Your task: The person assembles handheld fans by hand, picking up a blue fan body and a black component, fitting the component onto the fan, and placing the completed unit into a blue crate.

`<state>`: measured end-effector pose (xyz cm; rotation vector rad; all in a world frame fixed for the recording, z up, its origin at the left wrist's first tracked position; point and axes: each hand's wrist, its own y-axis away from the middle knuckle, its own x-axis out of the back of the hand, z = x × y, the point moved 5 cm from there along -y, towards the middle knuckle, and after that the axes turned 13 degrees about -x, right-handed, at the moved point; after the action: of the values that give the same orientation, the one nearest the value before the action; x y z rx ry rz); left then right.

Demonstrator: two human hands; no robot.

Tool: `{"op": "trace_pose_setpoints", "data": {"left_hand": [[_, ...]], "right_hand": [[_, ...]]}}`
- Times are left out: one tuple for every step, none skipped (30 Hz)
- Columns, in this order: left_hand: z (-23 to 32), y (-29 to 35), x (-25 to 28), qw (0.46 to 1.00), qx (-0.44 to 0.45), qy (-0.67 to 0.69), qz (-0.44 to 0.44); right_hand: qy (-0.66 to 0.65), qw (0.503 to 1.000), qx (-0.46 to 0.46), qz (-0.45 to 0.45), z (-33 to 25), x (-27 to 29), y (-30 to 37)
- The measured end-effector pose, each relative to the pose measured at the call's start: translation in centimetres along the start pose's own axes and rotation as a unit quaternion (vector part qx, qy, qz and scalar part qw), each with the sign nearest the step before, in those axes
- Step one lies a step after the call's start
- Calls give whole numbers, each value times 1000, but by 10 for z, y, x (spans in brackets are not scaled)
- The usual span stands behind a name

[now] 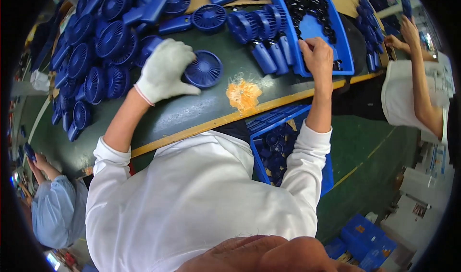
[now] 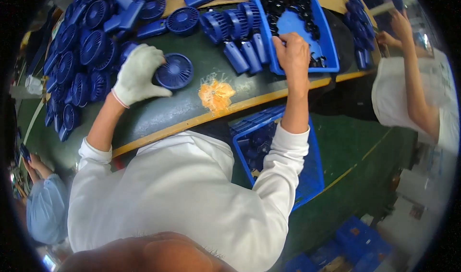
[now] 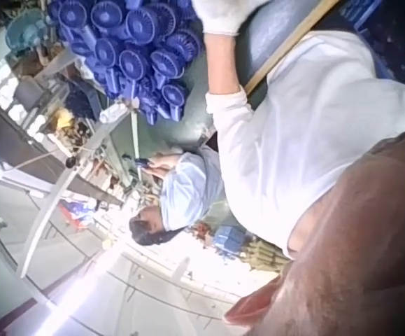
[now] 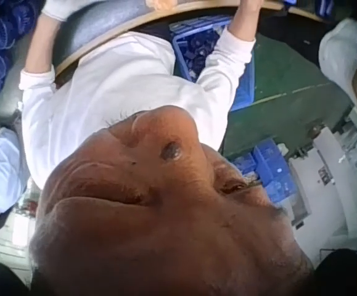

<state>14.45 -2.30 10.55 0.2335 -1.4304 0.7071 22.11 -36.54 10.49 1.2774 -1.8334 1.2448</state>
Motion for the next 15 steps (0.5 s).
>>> {"op": "trace_pose_setpoints", "data": {"left_hand": [[6,4,-6,1000,-12,0,8],[11,11,-7,998,-21,-3,59],[11,16,-12,998,22,17,54],[9,21,-20,998,51,-10,44],[8,25,-25,996,79,-35,34],[11,26,-29,996,76,-35,-6],[16,30,-32,997,76,-18,5],[19,31,-35,997,74,-5,0],[22,34,-39,997,76,11,-5],[25,36,-41,998,55,17,14],[29,39,-35,999,25,8,32],[34,43,-30,999,-2,-1,50],[40,47,-27,994,-34,-22,100],[43,52,-26,992,-38,-26,115],[47,59,-25,990,-43,-31,131]], "right_hand": [[31,998,-39,-23,1,-8,-9],[39,996,-58,-47,2,-14,-18],[61,995,-58,-58,8,-24,-26],[84,993,-58,-67,10,-31,-32],[112,987,-76,-86,16,-39,-36],[127,985,-77,-92,19,-45,-39],[141,982,-77,-97,23,-49,-43],[155,977,-81,-123,29,-52,-48],[149,976,-61,-144,27,-52,-51],[114,983,-52,-136,26,-49,-52],[78,989,-70,-108,29,-43,-50],[42,992,-84,-81,21,-32,-45],[-85,986,-129,-61,22,-26,-39],[-210,961,-173,-39,23,-22,-30],[-275,943,-184,6,16,-13,-19]]}}
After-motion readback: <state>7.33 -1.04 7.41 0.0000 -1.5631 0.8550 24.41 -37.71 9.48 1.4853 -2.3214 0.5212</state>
